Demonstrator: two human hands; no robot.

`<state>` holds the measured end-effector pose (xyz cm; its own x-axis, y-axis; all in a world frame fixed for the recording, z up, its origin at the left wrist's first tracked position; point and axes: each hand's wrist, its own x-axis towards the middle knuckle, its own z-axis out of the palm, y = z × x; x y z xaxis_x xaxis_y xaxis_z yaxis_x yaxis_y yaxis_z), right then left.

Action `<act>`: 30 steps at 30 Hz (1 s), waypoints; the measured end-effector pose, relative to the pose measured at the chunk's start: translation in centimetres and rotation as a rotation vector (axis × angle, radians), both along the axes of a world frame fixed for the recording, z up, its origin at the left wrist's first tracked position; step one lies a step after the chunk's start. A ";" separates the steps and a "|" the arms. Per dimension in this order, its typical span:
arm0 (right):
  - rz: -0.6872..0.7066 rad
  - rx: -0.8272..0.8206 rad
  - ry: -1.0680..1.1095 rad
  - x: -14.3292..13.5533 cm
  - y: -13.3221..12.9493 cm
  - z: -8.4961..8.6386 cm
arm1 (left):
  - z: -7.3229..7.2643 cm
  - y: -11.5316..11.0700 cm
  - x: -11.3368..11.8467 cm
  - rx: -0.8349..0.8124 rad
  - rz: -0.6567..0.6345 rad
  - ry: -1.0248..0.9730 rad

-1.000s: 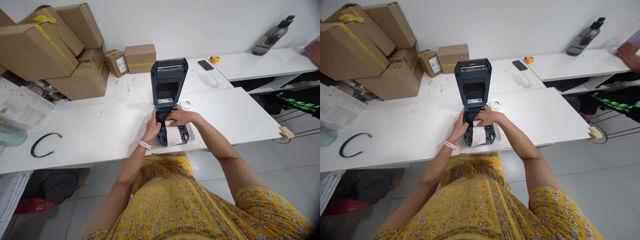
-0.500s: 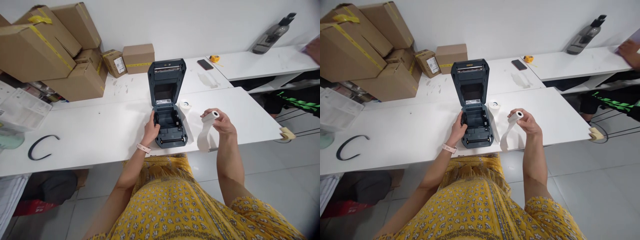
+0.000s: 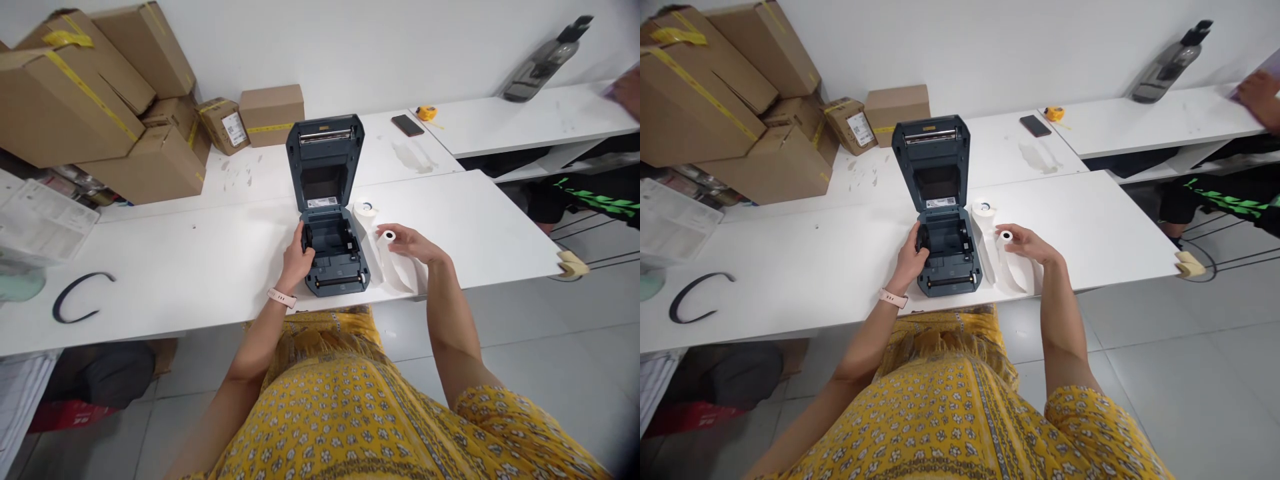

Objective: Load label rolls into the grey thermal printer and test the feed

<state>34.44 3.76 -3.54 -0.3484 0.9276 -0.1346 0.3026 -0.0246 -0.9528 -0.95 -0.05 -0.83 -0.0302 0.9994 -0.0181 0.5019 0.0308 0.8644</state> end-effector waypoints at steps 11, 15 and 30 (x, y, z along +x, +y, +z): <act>-0.034 -0.024 0.190 0.9 3.3 1.3 | -0.3 0.2 -0.1 -0.009 0.006 0.015; -0.025 -0.030 0.197 0.1 3.0 1.2 | -0.3 0.1 -0.1 -0.017 0.005 0.005; 0.046 0.010 -0.037 -1.2 7.8 2.4 | -1.2 0.5 -0.5 -0.001 0.000 -0.038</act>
<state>33.20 11.52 -1.16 -0.3861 0.9119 -0.1389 0.3379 -0.0003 -0.9412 -1.45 0.48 -1.99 -0.0295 0.9994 -0.0199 0.4685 0.0314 0.8829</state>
